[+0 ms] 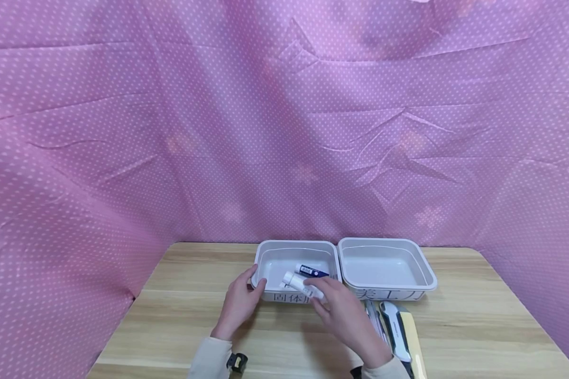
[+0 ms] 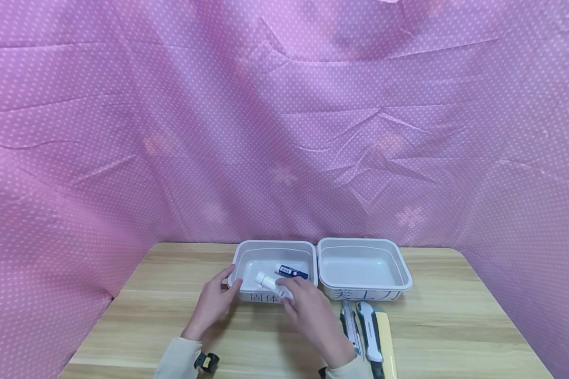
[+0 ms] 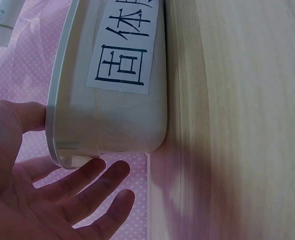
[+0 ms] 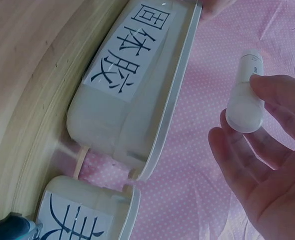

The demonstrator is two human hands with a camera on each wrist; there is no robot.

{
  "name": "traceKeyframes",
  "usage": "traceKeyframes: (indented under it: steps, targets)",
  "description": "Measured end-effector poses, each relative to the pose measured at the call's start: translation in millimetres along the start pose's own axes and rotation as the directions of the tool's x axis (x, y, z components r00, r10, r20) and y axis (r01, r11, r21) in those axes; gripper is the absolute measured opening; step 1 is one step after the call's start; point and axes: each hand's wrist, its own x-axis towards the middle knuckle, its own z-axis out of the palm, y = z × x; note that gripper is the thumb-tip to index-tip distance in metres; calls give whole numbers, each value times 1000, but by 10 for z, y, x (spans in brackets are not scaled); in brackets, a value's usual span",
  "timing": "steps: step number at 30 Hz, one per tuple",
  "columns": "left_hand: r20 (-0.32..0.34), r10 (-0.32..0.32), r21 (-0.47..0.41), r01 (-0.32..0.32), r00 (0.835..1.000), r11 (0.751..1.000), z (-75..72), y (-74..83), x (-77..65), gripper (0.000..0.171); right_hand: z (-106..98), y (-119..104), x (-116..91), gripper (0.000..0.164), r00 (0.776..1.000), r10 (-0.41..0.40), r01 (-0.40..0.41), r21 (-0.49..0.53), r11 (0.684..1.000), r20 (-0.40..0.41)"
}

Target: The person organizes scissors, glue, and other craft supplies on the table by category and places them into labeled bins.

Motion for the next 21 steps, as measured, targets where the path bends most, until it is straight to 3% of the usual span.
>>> traceKeyframes:
  steps: [10, 21]
  targets:
    - [-1, -4, -2, 4, 1000, 1000, 0, 11, -11, 53, -27, 131, 17, 37, 993, 114, -113, 47, 992, -8]
    - [9, -30, -22, 30, 1000, 999, 0, 18, -7, 55, -21, 303, 17, 35, 988, 153, -151, 68, 986, -30]
